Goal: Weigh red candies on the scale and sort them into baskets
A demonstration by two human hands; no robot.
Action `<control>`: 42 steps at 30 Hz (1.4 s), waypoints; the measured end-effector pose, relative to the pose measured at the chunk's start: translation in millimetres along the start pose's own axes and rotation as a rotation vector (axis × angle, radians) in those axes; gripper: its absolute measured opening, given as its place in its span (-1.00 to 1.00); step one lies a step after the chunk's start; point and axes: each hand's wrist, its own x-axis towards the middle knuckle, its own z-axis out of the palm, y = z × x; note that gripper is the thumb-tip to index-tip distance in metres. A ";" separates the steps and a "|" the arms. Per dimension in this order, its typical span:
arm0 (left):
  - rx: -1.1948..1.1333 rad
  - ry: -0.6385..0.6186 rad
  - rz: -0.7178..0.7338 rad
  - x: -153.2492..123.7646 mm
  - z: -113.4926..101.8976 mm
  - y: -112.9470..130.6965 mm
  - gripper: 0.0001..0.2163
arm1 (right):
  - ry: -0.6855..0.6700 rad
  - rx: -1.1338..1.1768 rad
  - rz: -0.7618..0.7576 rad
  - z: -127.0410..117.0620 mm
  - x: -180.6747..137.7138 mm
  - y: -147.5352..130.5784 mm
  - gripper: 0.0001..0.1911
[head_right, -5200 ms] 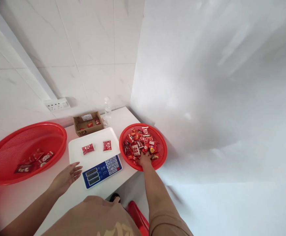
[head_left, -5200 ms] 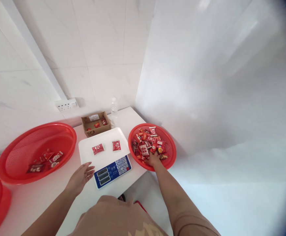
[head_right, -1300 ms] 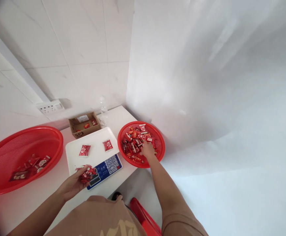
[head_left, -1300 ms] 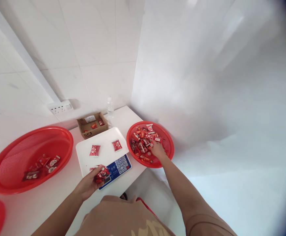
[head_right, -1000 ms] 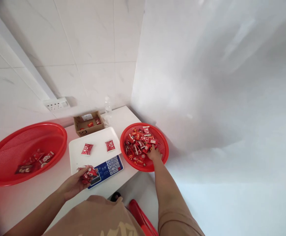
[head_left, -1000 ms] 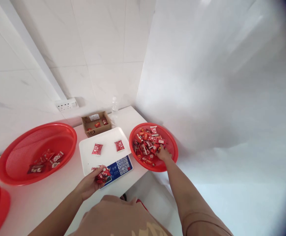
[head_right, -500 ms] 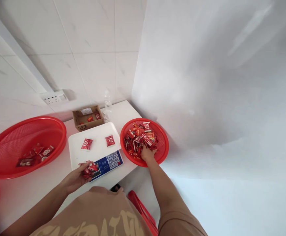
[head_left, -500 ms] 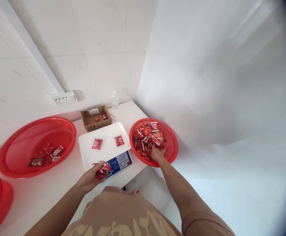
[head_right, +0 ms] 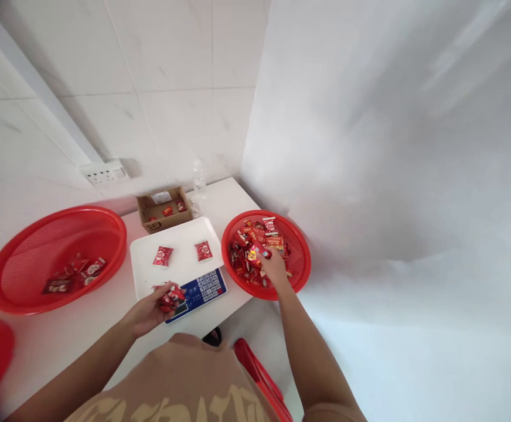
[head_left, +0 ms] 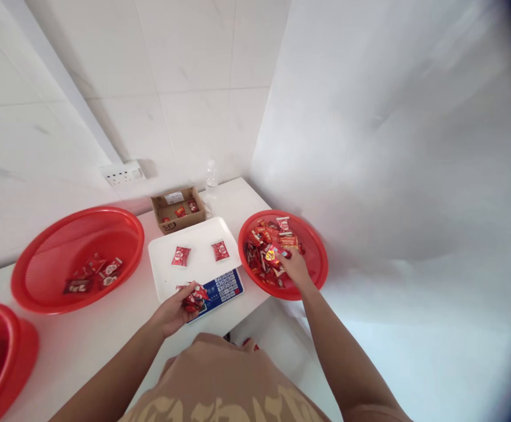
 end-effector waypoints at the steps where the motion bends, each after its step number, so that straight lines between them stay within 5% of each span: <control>1: -0.010 0.005 -0.004 -0.9 -1.0 -1.4 -0.84 | -0.010 0.159 0.008 5.7 -3.9 -11.4 -0.56; 4: -0.045 0.026 -0.020 -3.8 -6.2 -7.1 -0.83 | -0.201 0.485 0.011 32.8 -19.8 -45.0 -0.53; 9: -0.045 0.063 -0.021 -10.1 -14.3 -13.8 -0.81 | -0.536 0.538 -0.058 88.5 -42.0 -85.1 -0.64; 15: -0.082 0.060 -0.006 -17.0 -18.5 -15.7 -0.80 | -0.294 -0.038 -0.565 118.9 -40.3 -95.7 -0.51; 19: -0.086 0.067 0.002 -18.6 -20.7 -16.3 -0.79 | -0.302 -0.338 -0.592 127.0 -36.3 -94.2 -0.46; 24: -0.092 0.074 0.008 -19.8 -22.0 -16.1 -0.79 | -0.315 -0.276 -0.591 135.8 -34.5 -97.5 -0.66; 30: -0.085 0.076 -0.003 -19.5 -22.2 -14.9 -0.81 | -0.119 0.015 -0.565 106.1 -27.2 -88.4 -0.81; 36: -0.069 0.071 -0.005 -15.8 -22.1 -15.1 -0.82 | 0.222 -0.050 -0.274 28.8 -8.0 -15.7 -0.76; 38: -0.056 0.075 -0.013 -15.3 -20.9 -15.6 -0.82 | 0.213 -0.122 -0.175 16.0 -4.2 11.8 -0.70; 42: -0.036 0.080 -0.022 -16.0 -17.1 -15.5 -0.83 | -0.086 -0.215 -0.104 31.3 1.9 36.7 -0.54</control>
